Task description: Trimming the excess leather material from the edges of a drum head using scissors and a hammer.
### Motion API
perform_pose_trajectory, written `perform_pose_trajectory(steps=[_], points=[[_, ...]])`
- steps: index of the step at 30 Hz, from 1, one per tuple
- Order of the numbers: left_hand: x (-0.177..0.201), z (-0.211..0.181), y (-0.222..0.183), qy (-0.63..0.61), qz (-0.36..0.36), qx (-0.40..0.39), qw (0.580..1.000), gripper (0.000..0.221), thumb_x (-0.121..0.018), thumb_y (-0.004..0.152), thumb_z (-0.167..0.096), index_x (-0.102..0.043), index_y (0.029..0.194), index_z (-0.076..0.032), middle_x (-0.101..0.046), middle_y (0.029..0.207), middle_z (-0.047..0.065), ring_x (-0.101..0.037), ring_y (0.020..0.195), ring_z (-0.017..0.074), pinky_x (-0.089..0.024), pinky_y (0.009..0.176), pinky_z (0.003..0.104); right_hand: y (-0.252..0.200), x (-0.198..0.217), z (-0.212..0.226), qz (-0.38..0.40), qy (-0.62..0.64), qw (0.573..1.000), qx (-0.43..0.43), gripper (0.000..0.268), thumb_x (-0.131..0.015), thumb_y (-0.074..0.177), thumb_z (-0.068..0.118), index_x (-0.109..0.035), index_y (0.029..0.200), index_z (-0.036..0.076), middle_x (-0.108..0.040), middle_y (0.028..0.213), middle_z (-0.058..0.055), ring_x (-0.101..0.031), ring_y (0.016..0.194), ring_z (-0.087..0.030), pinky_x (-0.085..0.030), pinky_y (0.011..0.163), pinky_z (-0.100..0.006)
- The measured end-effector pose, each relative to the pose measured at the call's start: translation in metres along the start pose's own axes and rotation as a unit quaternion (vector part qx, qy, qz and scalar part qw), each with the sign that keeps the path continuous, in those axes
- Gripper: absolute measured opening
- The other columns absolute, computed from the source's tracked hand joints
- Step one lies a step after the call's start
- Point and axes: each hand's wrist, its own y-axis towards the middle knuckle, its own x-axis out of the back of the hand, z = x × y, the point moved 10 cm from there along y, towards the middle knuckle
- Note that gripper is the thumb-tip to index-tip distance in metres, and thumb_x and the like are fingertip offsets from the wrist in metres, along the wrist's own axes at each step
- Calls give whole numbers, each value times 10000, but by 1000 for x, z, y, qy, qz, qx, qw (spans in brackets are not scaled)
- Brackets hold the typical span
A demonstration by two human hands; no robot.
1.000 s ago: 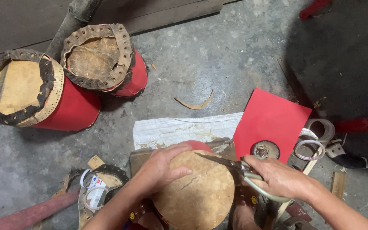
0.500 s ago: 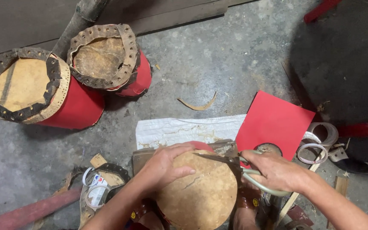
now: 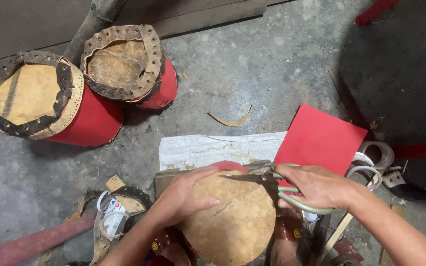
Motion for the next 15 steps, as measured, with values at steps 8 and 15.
perform_pose_trajectory(steps=[8, 15], points=[[-3, -11, 4, 7, 22, -74, 997, 785, -803, 728, -451, -586, 1444, -211, -554, 1547, 27, -522, 1422, 176, -353, 1163, 347, -4, -7, -9, 26, 24, 997, -65, 477, -407, 967, 695, -502, 1155, 267, -636, 846, 8, -618, 808, -201, -515, 812, -381], [-4, -13, 7, 11, 15, -128, 992, 782, -834, 724, -392, -594, 1425, -142, -544, 1544, 69, -513, 1424, 197, -327, 1182, 339, 6, 1, -13, -25, -17, 1000, -1, 436, -410, 985, 655, -466, 1126, 246, -568, 783, 10, -594, 655, -244, -483, 621, -405]])
